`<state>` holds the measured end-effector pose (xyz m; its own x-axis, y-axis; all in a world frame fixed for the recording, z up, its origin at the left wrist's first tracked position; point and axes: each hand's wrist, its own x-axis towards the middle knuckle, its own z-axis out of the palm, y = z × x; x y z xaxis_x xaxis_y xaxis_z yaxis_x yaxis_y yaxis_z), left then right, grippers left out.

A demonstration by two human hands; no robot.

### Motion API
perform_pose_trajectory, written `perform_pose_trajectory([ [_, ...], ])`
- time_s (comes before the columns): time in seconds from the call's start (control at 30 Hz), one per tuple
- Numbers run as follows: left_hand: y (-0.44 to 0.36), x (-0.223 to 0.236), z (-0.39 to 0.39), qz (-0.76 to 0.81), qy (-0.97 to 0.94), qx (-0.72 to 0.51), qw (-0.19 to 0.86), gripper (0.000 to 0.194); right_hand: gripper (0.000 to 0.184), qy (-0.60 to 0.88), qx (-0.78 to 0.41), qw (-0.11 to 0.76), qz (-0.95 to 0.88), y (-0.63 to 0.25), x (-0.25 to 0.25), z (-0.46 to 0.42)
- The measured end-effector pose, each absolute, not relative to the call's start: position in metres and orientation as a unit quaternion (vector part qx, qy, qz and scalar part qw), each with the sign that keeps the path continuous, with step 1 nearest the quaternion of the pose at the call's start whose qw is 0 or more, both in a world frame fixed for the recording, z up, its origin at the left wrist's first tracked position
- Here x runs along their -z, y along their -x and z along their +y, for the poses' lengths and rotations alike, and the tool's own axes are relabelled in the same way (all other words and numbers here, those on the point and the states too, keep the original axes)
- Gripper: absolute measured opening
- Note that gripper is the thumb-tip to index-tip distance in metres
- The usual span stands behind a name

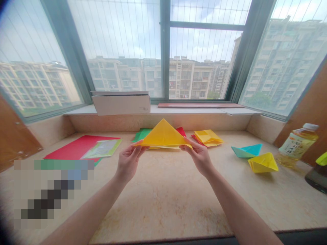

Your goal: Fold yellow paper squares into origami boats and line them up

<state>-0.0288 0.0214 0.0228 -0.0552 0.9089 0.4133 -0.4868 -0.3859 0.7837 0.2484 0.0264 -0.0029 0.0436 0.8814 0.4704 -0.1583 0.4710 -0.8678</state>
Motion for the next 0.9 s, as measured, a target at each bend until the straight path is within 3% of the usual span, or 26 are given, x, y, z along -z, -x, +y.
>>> perform_pose_trajectory([
  [0.17, 0.025, -0.026, 0.017, 0.236, -0.454, -0.691, 0.510, 0.025, 0.027, 0.339, -0.361, 0.673, -0.550, -0.251, 0.005, 0.029],
  [0.47, 0.023, -0.027, 0.017, 0.247, -0.438, -0.693, 0.517, 0.030, 0.015, 0.338, -0.369, 0.682, -0.534, -0.246, -0.001, 0.025],
  [0.73, 0.024, -0.029, 0.020, 0.244, -0.435, -0.688, 0.528, 0.042, 0.020, 0.304, -0.420, 0.694, -0.499, -0.239, -0.012, 0.019],
  [0.9, 0.023, -0.028, 0.022, 0.217, -0.431, -0.685, 0.546, 0.029, 0.022, 0.286, -0.498, 0.670, -0.469, -0.237, -0.017, 0.015],
])
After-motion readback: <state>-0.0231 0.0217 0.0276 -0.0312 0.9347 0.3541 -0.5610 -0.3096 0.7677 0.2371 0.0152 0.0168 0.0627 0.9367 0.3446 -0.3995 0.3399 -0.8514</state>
